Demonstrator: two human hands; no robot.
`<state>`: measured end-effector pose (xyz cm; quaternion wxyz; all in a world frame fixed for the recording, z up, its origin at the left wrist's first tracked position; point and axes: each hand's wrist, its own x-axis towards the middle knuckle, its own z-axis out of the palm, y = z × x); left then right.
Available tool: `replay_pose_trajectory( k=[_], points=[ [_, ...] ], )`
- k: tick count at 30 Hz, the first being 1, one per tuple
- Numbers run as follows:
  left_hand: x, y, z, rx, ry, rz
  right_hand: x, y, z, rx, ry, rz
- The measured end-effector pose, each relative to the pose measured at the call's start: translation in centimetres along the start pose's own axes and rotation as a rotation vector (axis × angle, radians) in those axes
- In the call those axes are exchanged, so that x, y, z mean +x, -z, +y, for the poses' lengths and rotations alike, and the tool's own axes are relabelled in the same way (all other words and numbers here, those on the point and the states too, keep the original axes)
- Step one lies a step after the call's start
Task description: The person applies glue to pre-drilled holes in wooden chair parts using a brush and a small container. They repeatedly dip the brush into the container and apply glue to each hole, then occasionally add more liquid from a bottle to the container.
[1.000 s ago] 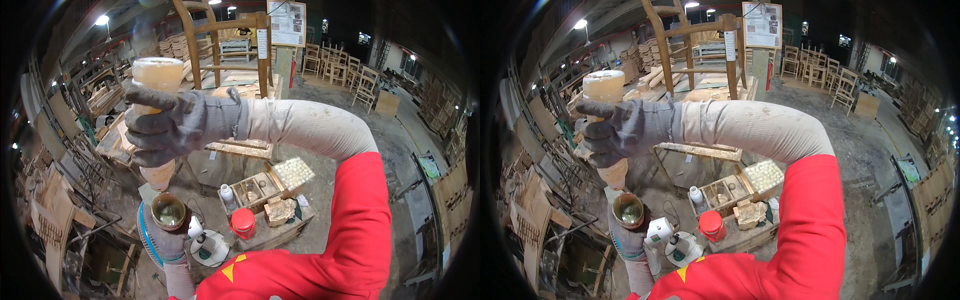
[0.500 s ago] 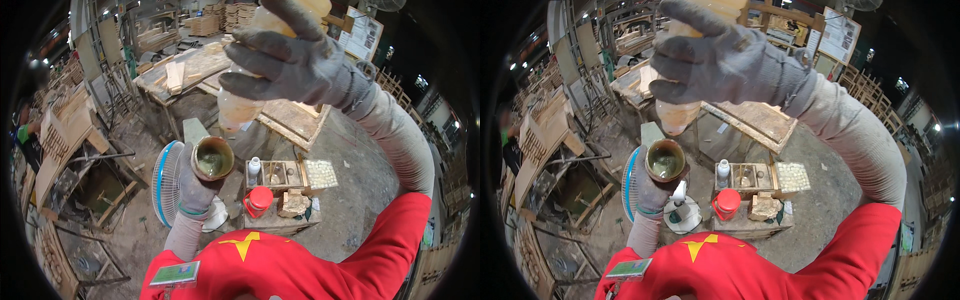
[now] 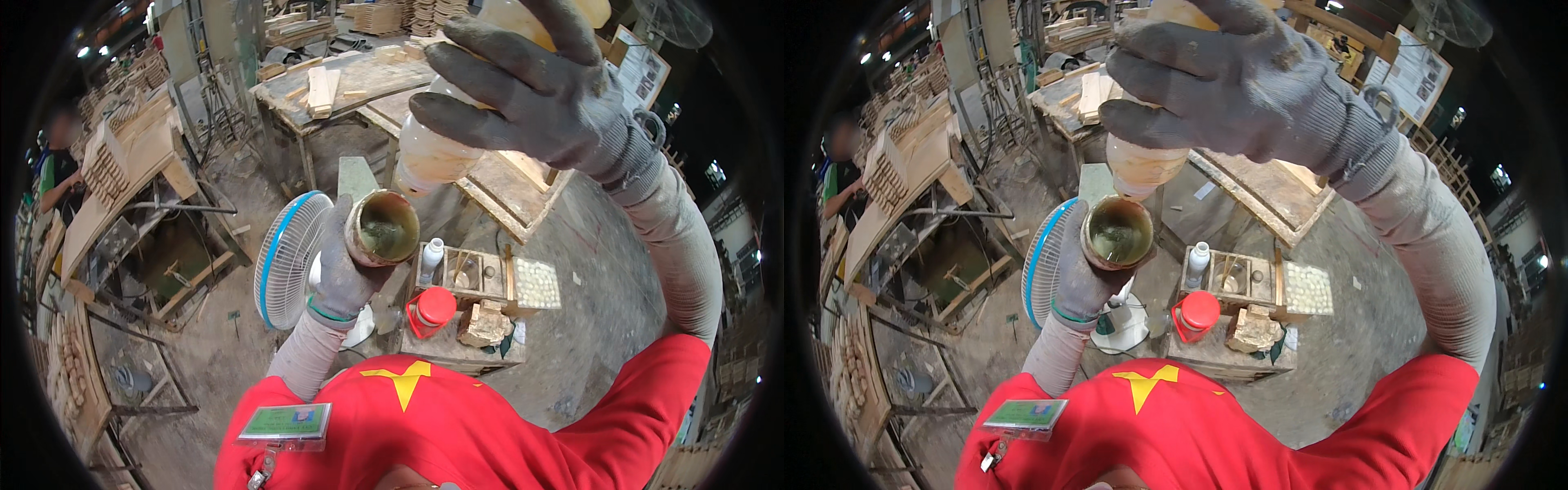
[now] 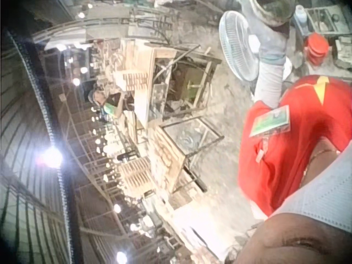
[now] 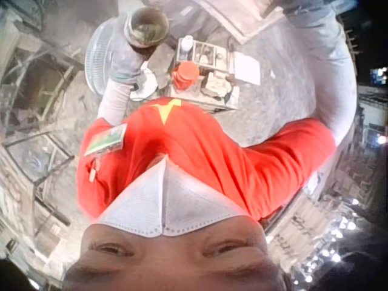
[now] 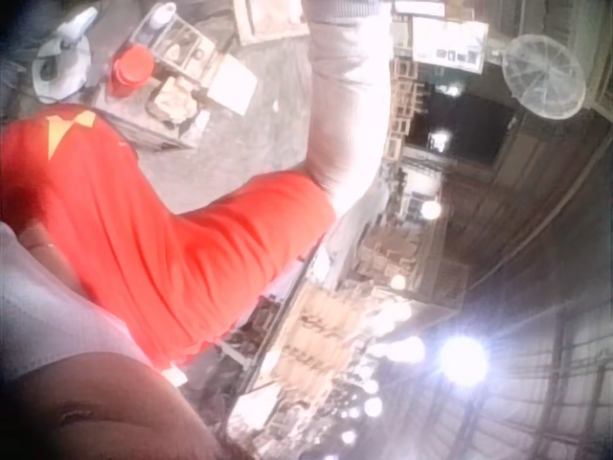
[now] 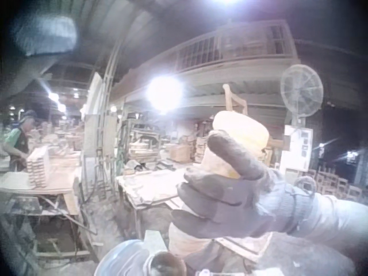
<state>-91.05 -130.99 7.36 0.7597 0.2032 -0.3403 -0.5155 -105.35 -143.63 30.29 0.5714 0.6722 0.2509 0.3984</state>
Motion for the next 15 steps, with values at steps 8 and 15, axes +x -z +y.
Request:
replay_pose_trajectory(
  k=[8,15],
  points=[
    [-0.7,1.3,-0.3,-0.300,0.132,0.058,0.4,-1.0,-1.6,0.078,-0.062,0.069],
    [-0.9,1.6,0.0,-0.382,0.157,0.134,1.0,-0.8,-1.0,0.046,0.034,0.060]
  ],
)
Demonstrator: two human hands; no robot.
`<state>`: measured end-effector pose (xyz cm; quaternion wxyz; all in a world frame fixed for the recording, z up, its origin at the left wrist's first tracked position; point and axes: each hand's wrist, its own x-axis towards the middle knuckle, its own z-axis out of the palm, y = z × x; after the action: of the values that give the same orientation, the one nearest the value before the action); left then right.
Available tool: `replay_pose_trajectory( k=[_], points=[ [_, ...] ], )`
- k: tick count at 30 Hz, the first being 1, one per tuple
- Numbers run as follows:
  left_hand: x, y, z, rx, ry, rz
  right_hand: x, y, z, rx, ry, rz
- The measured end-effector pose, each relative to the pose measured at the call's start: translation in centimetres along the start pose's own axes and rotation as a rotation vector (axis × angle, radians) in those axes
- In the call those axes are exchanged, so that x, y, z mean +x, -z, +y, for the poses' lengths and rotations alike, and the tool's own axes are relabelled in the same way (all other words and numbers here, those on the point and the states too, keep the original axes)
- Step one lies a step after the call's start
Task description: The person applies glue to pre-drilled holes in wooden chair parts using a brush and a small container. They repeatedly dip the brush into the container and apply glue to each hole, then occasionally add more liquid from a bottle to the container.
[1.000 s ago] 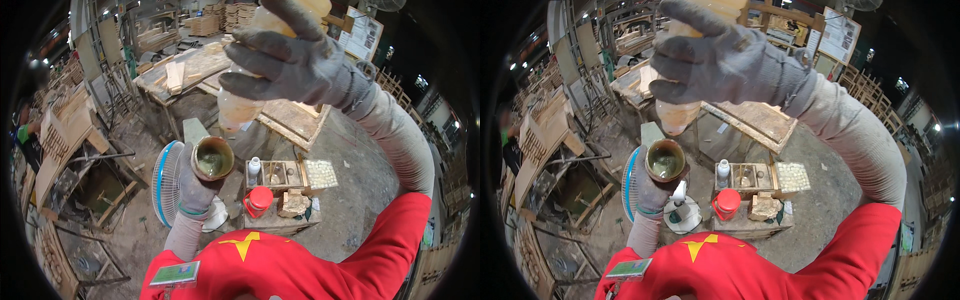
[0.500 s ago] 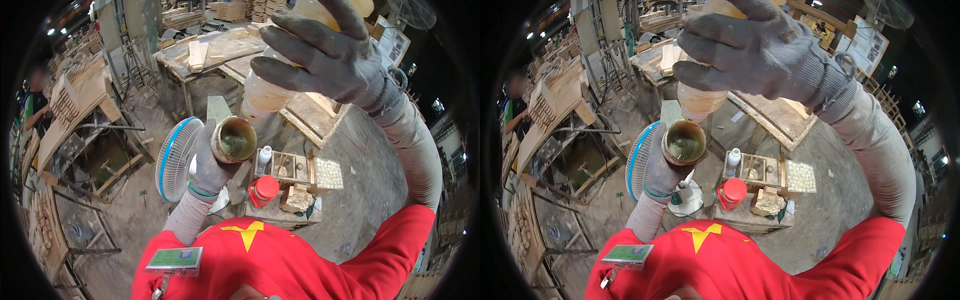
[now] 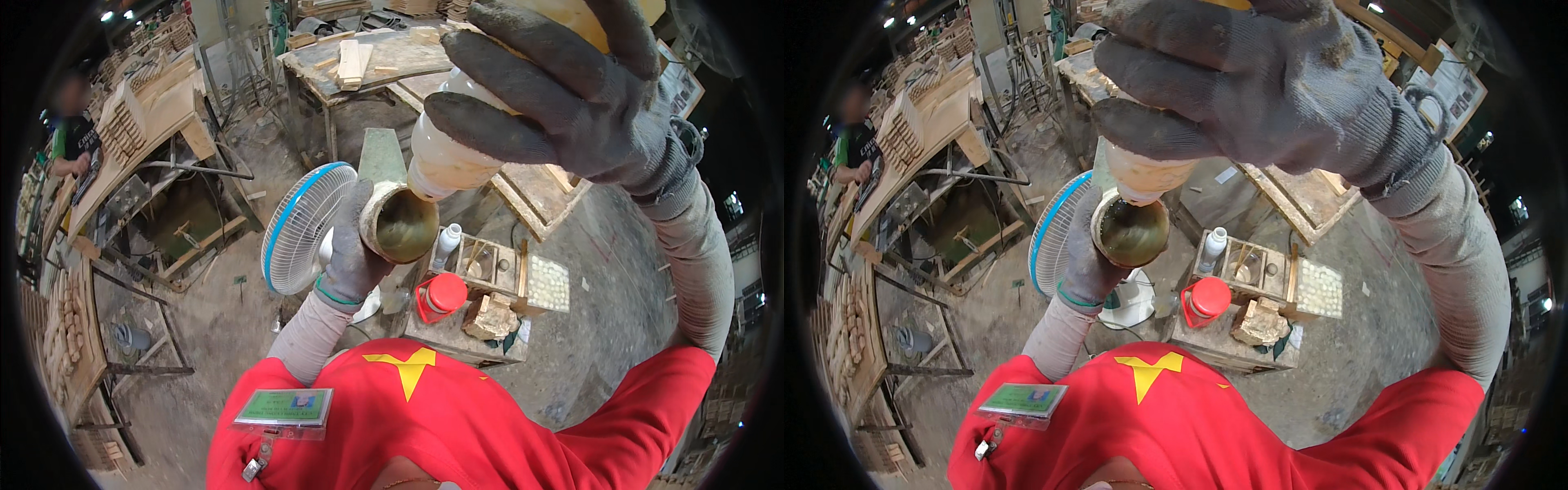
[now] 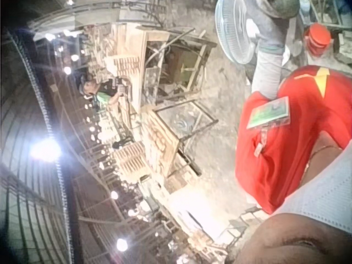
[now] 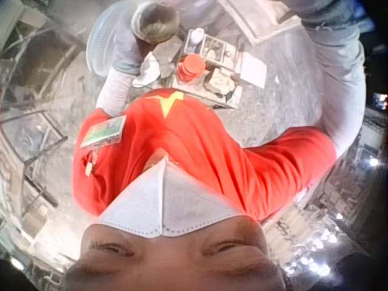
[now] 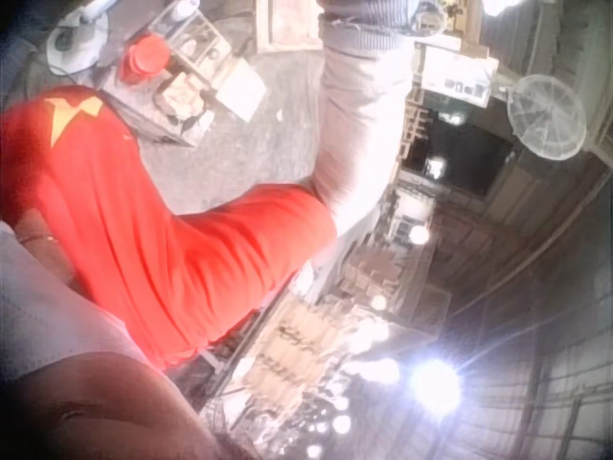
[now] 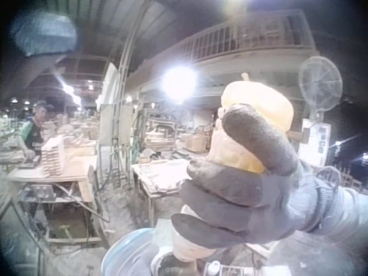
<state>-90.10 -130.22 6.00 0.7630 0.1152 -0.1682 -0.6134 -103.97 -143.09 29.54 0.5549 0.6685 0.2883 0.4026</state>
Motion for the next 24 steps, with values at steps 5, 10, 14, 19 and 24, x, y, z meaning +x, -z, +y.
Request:
replay_pose_trajectory(
  k=[5,10,14,19,24],
  points=[
    [-0.3,-1.8,-0.2,0.191,-0.056,-0.083,-0.3,-0.4,-0.5,0.003,-0.022,-0.018],
    [0.3,-2.3,-0.3,-0.010,0.087,-0.040,0.0,-0.7,-0.4,0.161,-0.097,-0.061],
    [0.5,-2.3,-0.6,-0.026,0.141,-0.078,-0.3,0.2,0.0,0.424,-0.131,-0.257],
    [1.0,-2.2,-1.2,0.047,0.128,-0.092,-2.6,-1.9,-0.6,1.249,-0.429,-0.113],
    [1.4,-1.3,-1.3,0.097,0.083,-0.061,-1.0,-0.7,0.3,0.180,-0.007,-0.395]
  ],
)
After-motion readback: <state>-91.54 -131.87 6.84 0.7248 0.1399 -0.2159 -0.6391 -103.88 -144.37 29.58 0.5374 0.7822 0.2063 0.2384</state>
